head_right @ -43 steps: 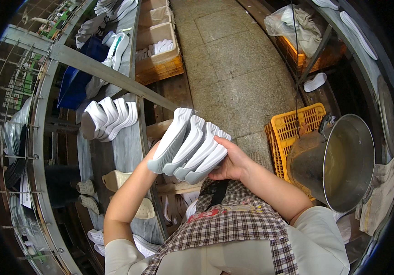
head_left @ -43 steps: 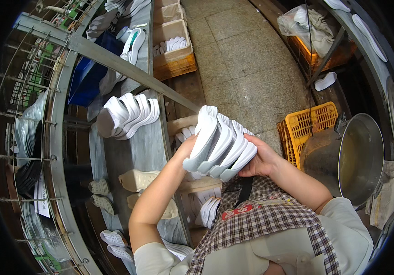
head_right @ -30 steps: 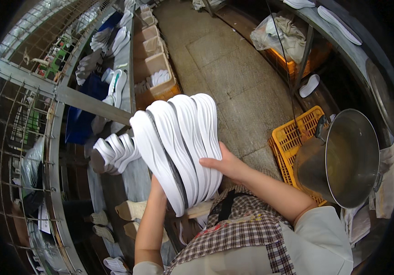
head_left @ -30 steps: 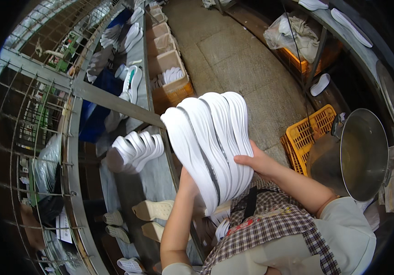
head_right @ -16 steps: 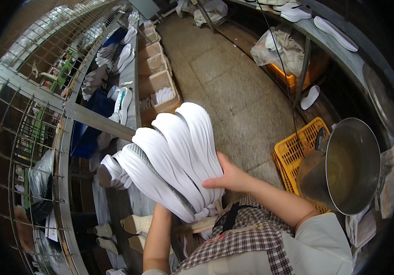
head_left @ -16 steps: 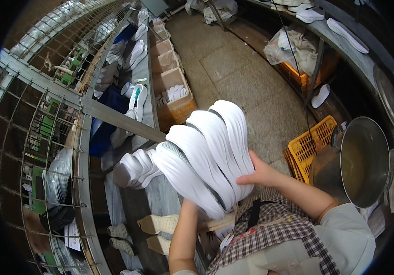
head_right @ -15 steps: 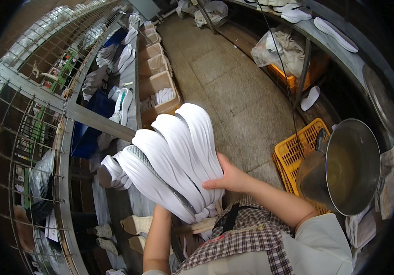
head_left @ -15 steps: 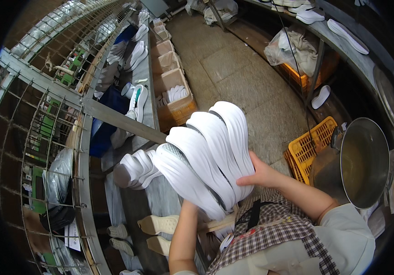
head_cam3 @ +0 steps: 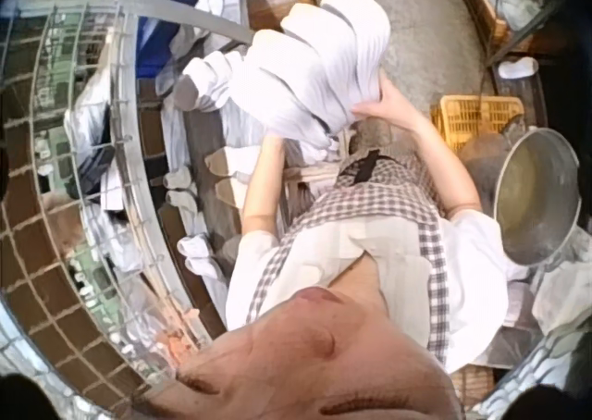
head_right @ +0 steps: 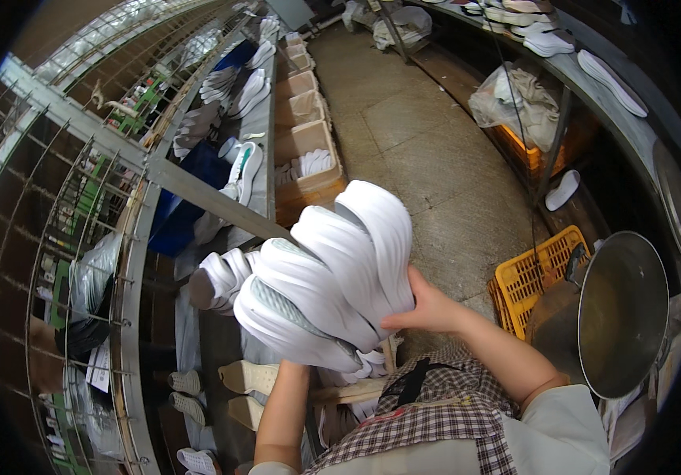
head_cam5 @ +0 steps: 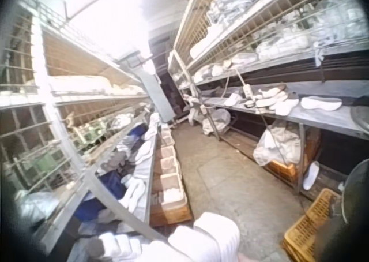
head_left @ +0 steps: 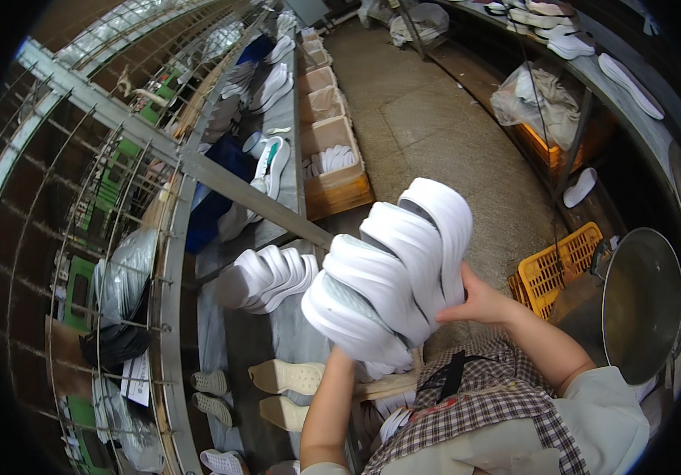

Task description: The person picks up stacks of white and beige slippers, inspects them, and places them into plastic bins and onto shelves. They also use a small brush to clean the sole of one slipper and briefly dip a stack into a metal pot of water before continuing to sort and stack the footwear.

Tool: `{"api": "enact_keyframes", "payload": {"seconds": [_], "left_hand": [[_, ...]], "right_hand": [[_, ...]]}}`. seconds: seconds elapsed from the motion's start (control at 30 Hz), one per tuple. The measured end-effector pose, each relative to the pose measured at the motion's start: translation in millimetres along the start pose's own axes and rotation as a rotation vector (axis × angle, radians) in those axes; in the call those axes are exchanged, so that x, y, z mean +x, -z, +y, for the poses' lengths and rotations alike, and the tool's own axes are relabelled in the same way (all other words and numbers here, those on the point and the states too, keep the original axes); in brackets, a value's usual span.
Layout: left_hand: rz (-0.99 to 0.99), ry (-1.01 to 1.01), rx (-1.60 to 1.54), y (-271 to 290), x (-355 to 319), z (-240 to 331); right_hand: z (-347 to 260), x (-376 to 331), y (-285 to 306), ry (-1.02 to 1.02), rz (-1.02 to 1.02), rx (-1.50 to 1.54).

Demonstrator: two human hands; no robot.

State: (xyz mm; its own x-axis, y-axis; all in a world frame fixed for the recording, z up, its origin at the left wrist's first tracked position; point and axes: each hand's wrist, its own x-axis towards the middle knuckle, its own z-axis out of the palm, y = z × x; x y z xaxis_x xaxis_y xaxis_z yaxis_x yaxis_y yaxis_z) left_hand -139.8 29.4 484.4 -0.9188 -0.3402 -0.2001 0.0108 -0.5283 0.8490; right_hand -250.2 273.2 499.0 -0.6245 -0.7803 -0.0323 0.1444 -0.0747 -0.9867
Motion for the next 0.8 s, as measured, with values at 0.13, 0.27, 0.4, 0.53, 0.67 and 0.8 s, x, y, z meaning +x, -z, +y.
{"api": "enact_keyframes", "payload": {"seconds": [0.13,0.27,0.4,0.53,0.67,0.8], "left_hand": [[0.013,-0.003,-0.027,0.3,-6.9,-1.5],[0.018,0.011,-0.060,-2.0,-14.5,-5.5],[0.023,0.028,-0.123,-6.3,-28.3,-14.1],[0.029,0.048,-0.186,-9.7,-41.9,-21.2],[0.039,0.016,-0.234,-4.3,-50.4,-15.1],[0.085,0.007,-0.226,4.5,-55.9,-11.1]], "right_hand": [[3.8,2.6,1.0,0.045,-0.024,0.029],[11.0,6.7,3.1,0.107,0.005,-0.072],[12.6,29.7,9.7,0.199,-0.019,-0.555],[5.5,47.5,26.4,0.422,-0.214,0.032],[0.5,40.3,37.9,0.350,-0.407,0.194],[9.8,17.1,11.3,-0.039,-0.335,0.406]]}}
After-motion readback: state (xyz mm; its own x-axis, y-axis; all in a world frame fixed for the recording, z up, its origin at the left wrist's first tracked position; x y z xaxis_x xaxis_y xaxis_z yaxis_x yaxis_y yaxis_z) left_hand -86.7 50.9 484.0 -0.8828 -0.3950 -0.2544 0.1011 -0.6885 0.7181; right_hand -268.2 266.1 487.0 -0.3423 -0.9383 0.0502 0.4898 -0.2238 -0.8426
